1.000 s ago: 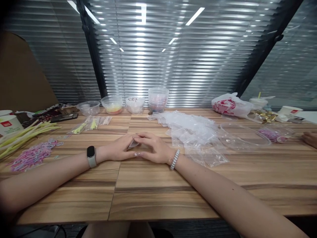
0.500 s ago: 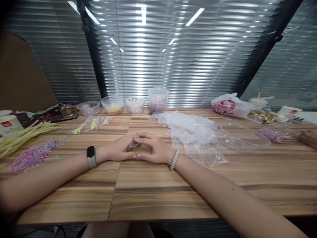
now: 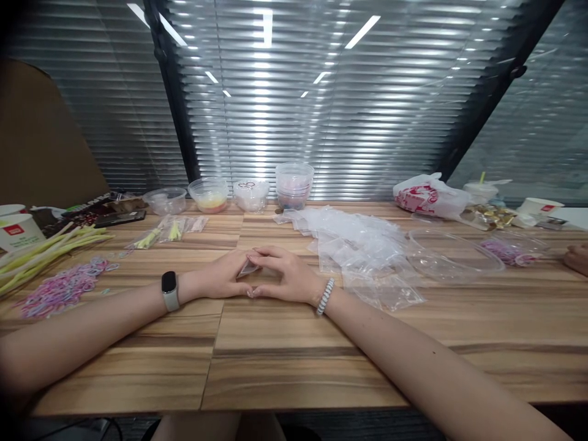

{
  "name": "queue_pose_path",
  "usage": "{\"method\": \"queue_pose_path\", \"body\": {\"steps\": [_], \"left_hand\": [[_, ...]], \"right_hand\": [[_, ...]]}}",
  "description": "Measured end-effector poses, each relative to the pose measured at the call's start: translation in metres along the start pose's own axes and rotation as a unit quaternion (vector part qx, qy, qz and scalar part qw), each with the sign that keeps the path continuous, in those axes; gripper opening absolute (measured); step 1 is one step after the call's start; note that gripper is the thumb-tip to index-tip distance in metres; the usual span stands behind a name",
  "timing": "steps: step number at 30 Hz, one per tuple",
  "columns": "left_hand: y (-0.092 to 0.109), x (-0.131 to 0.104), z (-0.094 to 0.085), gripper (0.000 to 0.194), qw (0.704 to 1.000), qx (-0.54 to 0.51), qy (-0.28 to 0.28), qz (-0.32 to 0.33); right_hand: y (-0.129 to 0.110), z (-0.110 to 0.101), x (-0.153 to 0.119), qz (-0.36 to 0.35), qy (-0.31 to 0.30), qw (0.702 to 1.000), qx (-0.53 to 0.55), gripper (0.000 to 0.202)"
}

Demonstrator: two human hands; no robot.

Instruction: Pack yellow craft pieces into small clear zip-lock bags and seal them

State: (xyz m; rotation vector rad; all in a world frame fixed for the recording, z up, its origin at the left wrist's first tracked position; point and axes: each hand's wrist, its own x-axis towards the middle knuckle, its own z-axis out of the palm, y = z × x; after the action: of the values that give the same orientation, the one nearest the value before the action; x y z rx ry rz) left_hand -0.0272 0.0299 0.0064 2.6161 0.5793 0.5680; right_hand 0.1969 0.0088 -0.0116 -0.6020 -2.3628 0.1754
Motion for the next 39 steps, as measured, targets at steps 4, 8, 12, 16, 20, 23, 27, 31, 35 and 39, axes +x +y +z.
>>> {"method": "queue_pose_path", "body": {"steps": [4,8,12,16,20,23,27,31,35,39], "left_hand": [[-0.0013,-0.0008,0.0006,0.059,1.000,-0.001,0.004,0.011],[-0.0042,-0.0020,0.0024,0.052,1.000,0.008,0.011,0.019],[-0.0048,-0.0021,0.0031,0.047,0.999,0.016,0.010,0.029],[-0.0044,-0.0015,0.0032,0.044,0.999,0.021,0.007,0.024],[-0.0034,-0.0011,0.0025,0.044,0.999,0.013,0.009,0.032],[-0.0029,-0.0014,0.0023,0.047,0.999,0.024,0.012,0.029],[-0.0036,-0.0021,0.0030,0.048,0.999,0.022,0.011,0.027],[-0.0020,-0.0023,0.0028,0.046,0.999,0.031,0.016,0.022],[0.0006,-0.0021,0.0016,0.044,0.999,0.044,0.013,0.020],[-0.0002,-0.0022,0.0014,0.043,0.998,0.051,0.011,0.020]], "right_hand": [[-0.0006,-0.0012,0.0001,-0.003,-0.003,1.000,0.006,0.062],[-0.0032,-0.0031,-0.0001,0.002,-0.011,1.000,0.016,0.058],[-0.0045,-0.0037,-0.0003,0.002,-0.003,1.000,0.016,0.053],[-0.0034,-0.0031,-0.0002,-0.010,-0.002,1.000,0.010,0.053],[-0.0028,-0.0025,0.0002,-0.010,-0.004,1.000,0.010,0.053],[-0.0036,-0.0025,0.0003,-0.007,-0.004,1.000,0.011,0.052],[-0.0043,-0.0026,-0.0003,-0.005,-0.006,1.000,0.014,0.053],[-0.0034,-0.0019,-0.0005,-0.010,-0.003,1.000,0.010,0.055],[-0.0026,-0.0013,-0.0001,-0.016,-0.004,1.000,0.009,0.056],[-0.0019,-0.0012,-0.0001,-0.018,-0.008,1.000,0.016,0.057]]}}
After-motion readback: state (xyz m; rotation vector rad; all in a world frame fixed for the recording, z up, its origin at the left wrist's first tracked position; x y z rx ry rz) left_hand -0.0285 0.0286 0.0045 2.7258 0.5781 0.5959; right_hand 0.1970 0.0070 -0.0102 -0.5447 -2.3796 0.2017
